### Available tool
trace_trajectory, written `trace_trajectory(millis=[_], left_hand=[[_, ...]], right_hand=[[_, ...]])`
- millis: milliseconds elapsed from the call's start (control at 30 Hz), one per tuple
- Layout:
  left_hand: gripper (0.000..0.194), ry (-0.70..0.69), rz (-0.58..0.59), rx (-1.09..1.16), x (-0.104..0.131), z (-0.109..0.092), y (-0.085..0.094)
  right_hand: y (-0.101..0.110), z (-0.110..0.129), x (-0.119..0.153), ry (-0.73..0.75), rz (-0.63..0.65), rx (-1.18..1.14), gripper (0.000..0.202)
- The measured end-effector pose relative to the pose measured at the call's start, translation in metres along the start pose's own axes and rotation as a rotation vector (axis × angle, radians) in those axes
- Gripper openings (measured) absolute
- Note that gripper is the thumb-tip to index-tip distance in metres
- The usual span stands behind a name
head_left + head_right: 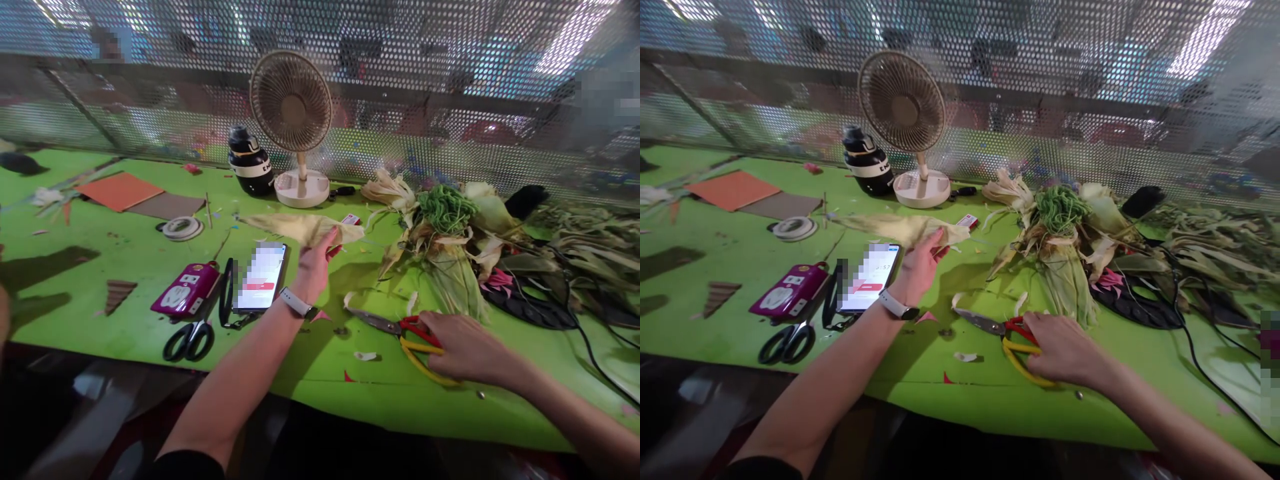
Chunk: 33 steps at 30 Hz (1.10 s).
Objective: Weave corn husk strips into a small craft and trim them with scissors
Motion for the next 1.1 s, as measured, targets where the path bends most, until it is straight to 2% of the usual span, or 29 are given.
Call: trace_trajectory(millis=[167,267,400,500,600,733,900,1100], left_hand=[[0.024,-0.052,-0.018,-0.012,0.000,-0.002,0.001],[0.023,-0.084,-0.034,0.018,0.001,-0.002,0.002],[0.024,-0.181,-0.045,0.023,0.004,-0.008,0.001],[0.025,-0.246,-0.036,0.027,0.009,-0.012,-0.002],[0.024,-0.251,-0.032,0.031,0.014,-0.012,-0.005],[0.021,-0.241,-0.002,0.001,0.019,-0.013,-0.009],[0.021,-0.256,0.085,-0.034,0.028,-0.014,-0.018],[0.024,-0.216,0.143,-0.092,0.039,-0.002,-0.026]], right_hand=[[0.003,-0.016,-0.004,-0.060,-0.029,-0.141,0.012],[0.003,-0.023,-0.007,-0.044,0.020,-0.452,0.006],[0.006,-0.015,-0.009,-0.039,0.060,-0.998,0.030],[0.010,0.002,-0.011,-0.005,0.021,-1.183,0.048],[0.008,0.018,-0.017,-0.002,-0.001,-1.235,0.054],[0.010,0.028,-0.029,-0.009,-0.068,-1.253,0.051],[0.016,0.030,-0.037,0.022,-0.142,-1.258,0.047],[0.014,0.025,-0.038,0.000,-0.214,-1.261,0.043]])
Point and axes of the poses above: each hand's wrist, its own x-axis away from the middle knuckle, its own y-axis out of the back of the hand, z = x × y, the point moved 7 cm from there along -x, towards the middle knuckle, and after that the axes turned 1 degree about -z, right-handed, at the moved point
